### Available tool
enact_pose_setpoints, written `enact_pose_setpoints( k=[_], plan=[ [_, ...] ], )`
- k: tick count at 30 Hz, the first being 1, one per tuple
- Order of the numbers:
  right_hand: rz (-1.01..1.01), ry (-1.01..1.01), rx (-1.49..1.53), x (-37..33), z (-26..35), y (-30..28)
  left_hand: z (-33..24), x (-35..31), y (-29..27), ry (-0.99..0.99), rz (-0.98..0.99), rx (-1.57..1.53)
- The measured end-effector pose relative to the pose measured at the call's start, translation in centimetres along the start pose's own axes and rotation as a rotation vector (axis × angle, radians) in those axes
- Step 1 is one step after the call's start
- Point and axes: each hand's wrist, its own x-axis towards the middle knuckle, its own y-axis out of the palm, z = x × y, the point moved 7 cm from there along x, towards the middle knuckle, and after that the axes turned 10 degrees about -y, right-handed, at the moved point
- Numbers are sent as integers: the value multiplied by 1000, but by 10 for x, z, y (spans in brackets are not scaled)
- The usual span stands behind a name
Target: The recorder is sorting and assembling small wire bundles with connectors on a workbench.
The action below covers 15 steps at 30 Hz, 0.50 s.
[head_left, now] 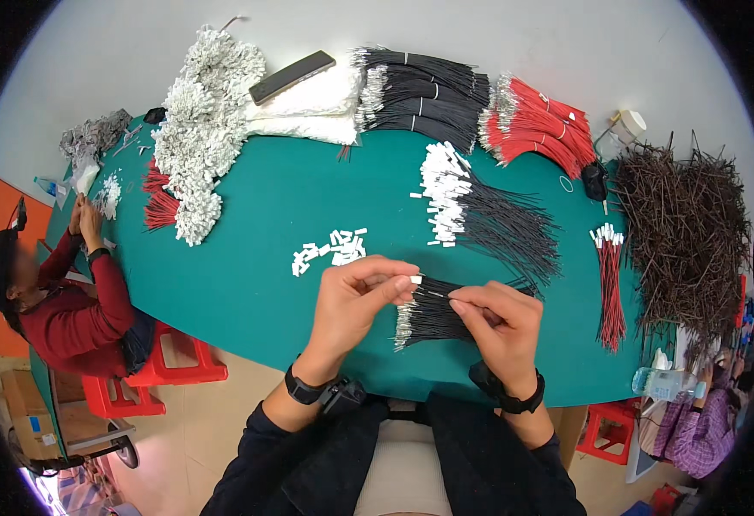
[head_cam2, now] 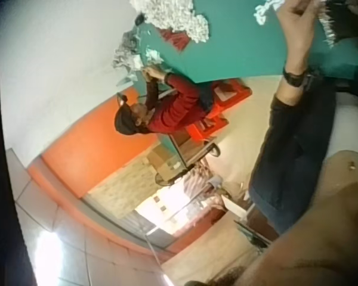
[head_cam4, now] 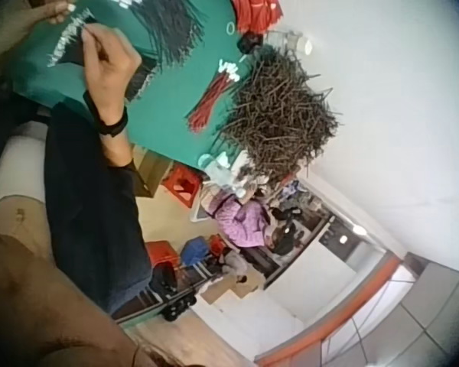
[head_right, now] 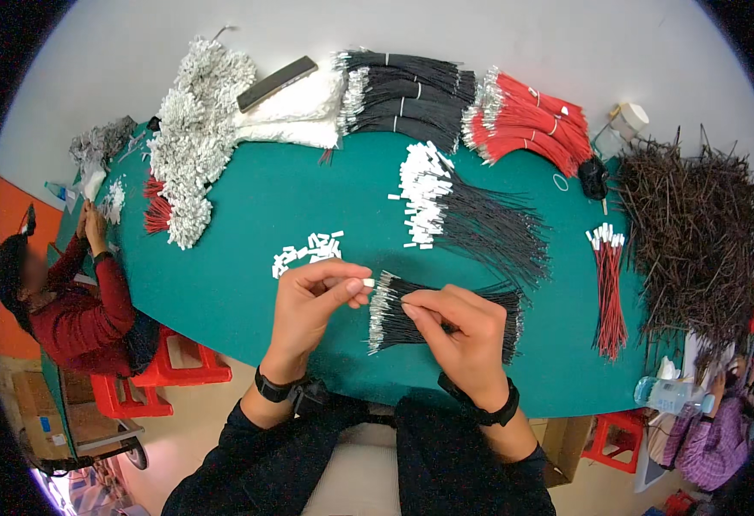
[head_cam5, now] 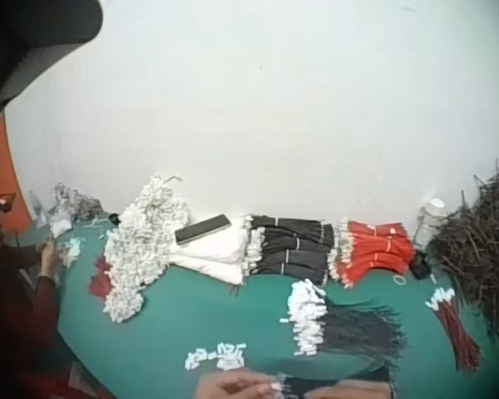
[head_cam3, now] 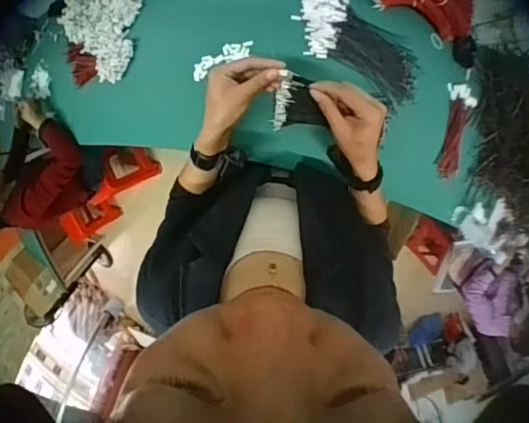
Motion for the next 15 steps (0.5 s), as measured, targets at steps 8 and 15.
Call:
enact_pose_setpoints(
  k=[8, 15],
  plan=[
    [-62, -5, -30, -3, -2, 1, 5, -5, 4, 3, 0, 6],
    [-78, -19, -69, -3, -4, 2, 16, 1, 2, 12, 47, -18]
  ],
)
